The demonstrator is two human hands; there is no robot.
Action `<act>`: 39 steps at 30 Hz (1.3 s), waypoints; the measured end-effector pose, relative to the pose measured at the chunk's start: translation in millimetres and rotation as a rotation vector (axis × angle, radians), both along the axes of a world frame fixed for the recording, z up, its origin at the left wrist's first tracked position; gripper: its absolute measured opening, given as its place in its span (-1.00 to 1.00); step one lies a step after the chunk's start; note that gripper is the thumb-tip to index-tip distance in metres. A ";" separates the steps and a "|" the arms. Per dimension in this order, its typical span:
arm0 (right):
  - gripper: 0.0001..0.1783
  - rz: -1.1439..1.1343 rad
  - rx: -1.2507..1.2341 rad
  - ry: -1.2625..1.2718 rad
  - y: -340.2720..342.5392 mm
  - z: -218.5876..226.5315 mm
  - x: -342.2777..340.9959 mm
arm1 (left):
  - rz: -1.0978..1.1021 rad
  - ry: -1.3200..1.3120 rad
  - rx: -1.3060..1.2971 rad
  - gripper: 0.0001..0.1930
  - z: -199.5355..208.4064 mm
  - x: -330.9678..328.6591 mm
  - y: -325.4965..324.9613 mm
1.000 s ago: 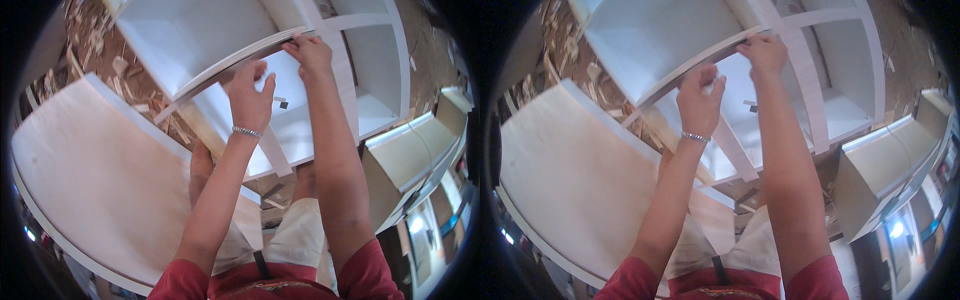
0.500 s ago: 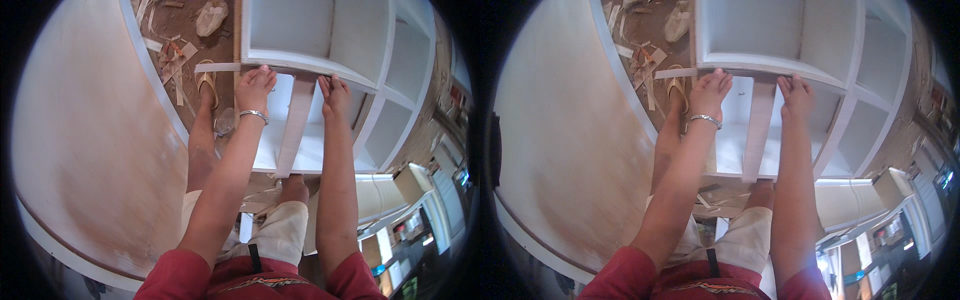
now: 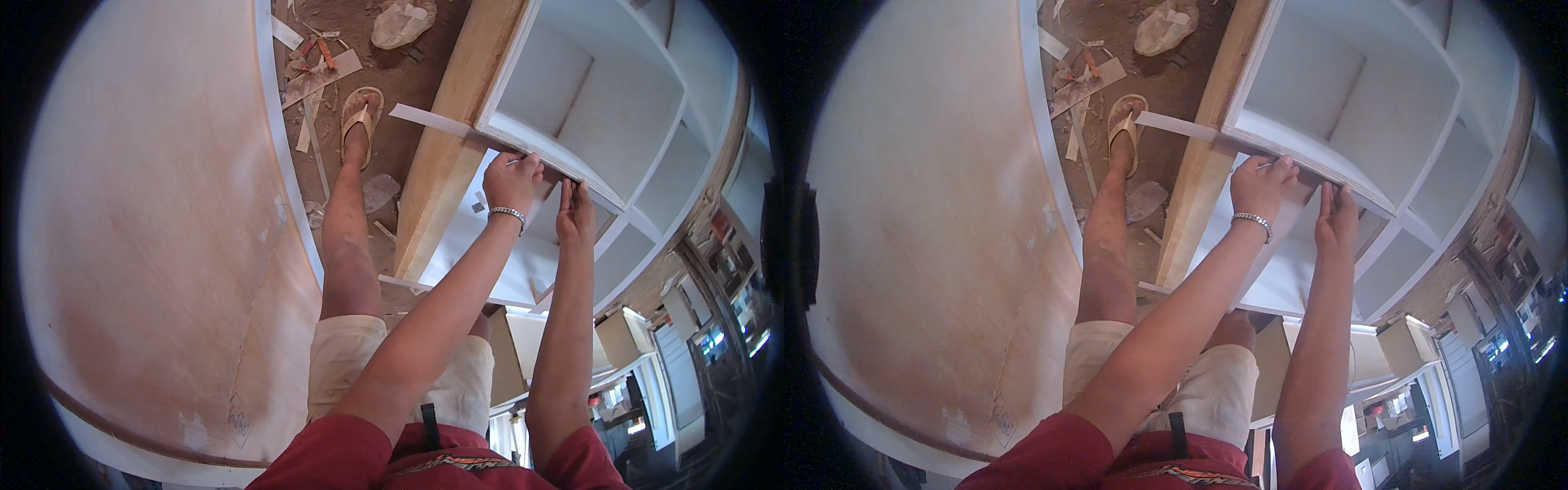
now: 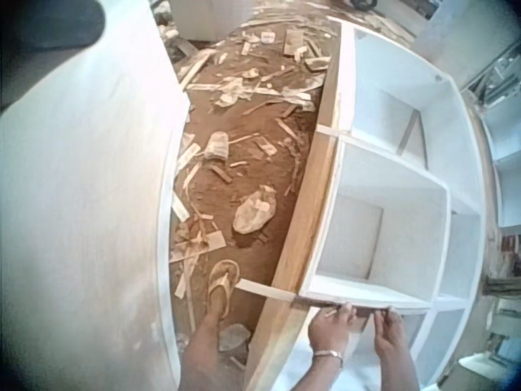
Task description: The person applies adhesive strips to the edges of a white wooden cabinet frame, using a hand-held power sander to smooth the edges and a small block to press the strips firmly into place.
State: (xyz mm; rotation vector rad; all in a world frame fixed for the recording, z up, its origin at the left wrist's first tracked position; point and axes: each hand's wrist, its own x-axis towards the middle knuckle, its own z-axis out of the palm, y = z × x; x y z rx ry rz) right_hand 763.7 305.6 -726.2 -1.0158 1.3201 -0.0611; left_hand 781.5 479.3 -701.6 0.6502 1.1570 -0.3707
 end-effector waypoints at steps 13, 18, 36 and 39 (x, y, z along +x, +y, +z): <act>-0.63 -0.069 0.050 0.046 43.7 8.4 11.1 | -0.145 0.018 0.126 -0.85 -1.0 7.1 -3.7; -0.74 0.011 0.056 0.012 50.2 10.3 10.0 | -0.173 0.026 0.138 -0.75 -3.0 -0.2 -4.5; -0.66 0.331 0.170 -0.061 60.3 39.4 -7.8 | -0.473 -0.272 0.167 -0.72 -16.8 -24.7 17.3; -0.71 0.982 -0.952 -0.062 57.2 46.0 -10.1 | -1.222 -0.698 0.964 -0.64 1.6 -13.0 49.2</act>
